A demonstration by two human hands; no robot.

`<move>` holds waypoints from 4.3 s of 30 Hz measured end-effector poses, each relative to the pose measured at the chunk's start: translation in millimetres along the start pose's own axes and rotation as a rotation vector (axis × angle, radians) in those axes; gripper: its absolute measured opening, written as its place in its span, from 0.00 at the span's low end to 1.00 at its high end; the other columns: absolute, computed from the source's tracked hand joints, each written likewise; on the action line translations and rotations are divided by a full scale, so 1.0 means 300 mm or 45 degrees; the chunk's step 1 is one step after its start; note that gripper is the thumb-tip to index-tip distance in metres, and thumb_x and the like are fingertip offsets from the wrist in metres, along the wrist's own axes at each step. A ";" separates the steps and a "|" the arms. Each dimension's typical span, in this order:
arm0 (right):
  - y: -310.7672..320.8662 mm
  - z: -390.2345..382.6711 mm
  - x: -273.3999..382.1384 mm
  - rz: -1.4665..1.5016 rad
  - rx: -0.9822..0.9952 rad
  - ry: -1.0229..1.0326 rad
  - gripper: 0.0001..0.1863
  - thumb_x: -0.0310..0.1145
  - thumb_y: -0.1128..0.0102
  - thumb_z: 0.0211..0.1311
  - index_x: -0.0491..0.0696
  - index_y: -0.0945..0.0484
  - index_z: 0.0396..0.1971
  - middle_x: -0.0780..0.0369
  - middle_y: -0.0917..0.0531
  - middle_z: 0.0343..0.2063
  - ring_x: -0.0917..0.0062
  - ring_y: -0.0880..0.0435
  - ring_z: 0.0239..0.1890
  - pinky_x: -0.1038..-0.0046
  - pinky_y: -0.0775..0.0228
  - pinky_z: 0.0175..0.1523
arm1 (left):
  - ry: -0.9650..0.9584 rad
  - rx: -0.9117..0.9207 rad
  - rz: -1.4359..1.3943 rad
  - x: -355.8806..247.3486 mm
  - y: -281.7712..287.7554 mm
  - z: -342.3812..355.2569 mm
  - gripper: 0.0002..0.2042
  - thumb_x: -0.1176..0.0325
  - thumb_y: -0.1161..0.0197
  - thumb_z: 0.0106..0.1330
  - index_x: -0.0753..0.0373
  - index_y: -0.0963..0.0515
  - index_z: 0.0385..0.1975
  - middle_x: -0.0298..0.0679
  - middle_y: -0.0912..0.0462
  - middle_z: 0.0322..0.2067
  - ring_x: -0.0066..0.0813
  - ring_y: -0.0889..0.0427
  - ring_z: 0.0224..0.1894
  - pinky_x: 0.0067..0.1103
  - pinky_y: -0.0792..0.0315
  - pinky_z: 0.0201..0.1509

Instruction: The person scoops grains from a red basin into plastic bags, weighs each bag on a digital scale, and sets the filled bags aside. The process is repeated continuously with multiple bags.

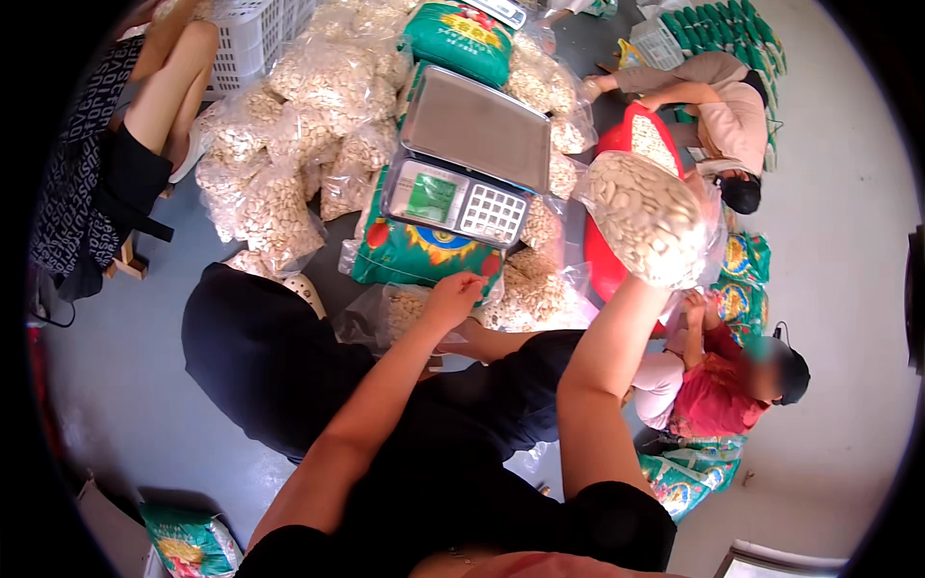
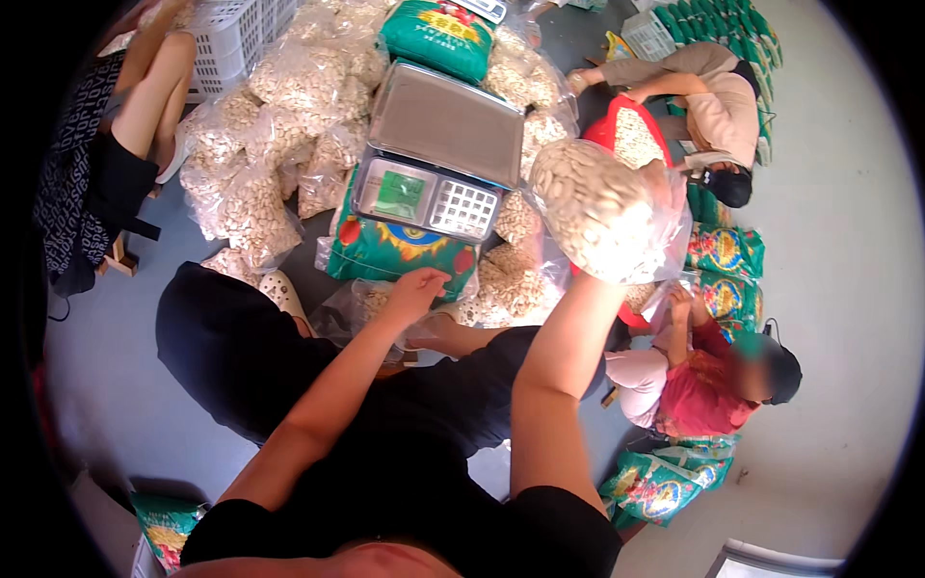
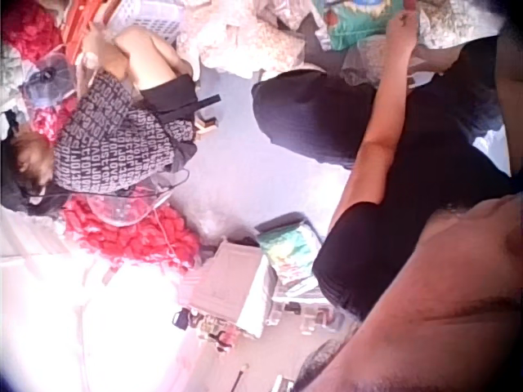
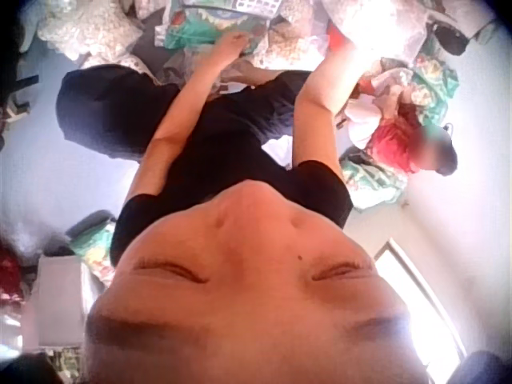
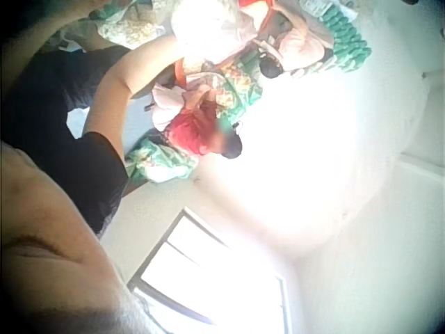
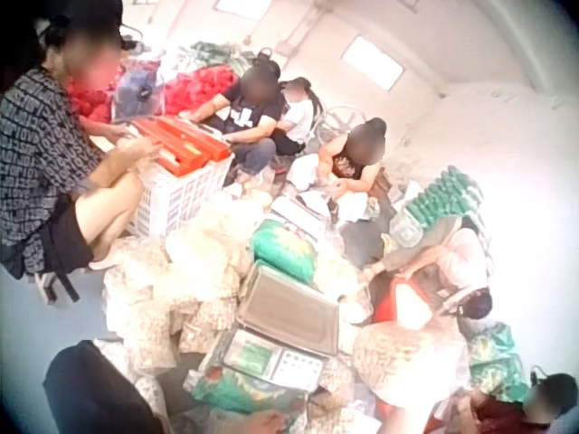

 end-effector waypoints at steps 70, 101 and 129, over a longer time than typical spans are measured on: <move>1.034 -1.099 0.861 -2.748 -1.042 -0.857 0.22 0.44 0.35 0.54 0.42 0.22 0.43 0.52 0.18 0.42 0.64 0.19 0.45 0.68 0.29 0.50 | 0.143 0.405 1.065 0.116 0.004 0.030 0.14 0.62 0.39 0.57 0.58 0.23 0.42 0.45 0.17 0.35 0.44 0.19 0.42 0.31 0.28 0.43; 0.717 0.070 0.299 -1.368 -0.788 -0.120 0.08 0.31 0.53 0.68 0.45 0.27 0.40 0.66 0.24 0.26 0.84 0.27 0.28 0.81 0.35 0.32 | 0.233 0.264 1.348 0.144 -0.018 0.029 0.14 0.60 0.46 0.59 0.54 0.21 0.42 0.43 0.18 0.38 0.44 0.20 0.42 0.37 0.26 0.45; 0.883 0.246 -0.049 -2.121 -0.610 -0.344 0.27 0.43 0.41 0.61 0.41 0.34 0.53 0.62 0.23 0.38 0.80 0.24 0.37 0.77 0.31 0.39 | 0.062 0.154 1.156 0.101 0.022 -0.003 0.11 0.62 0.43 0.58 0.56 0.21 0.37 0.40 0.18 0.35 0.41 0.20 0.40 0.35 0.26 0.40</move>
Point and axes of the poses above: each hand's wrist, its own z-axis towards the middle knuckle, its own y-axis out of the back of the hand, x = y × z, the point moved 4 cm from there along z, towards the middle knuckle
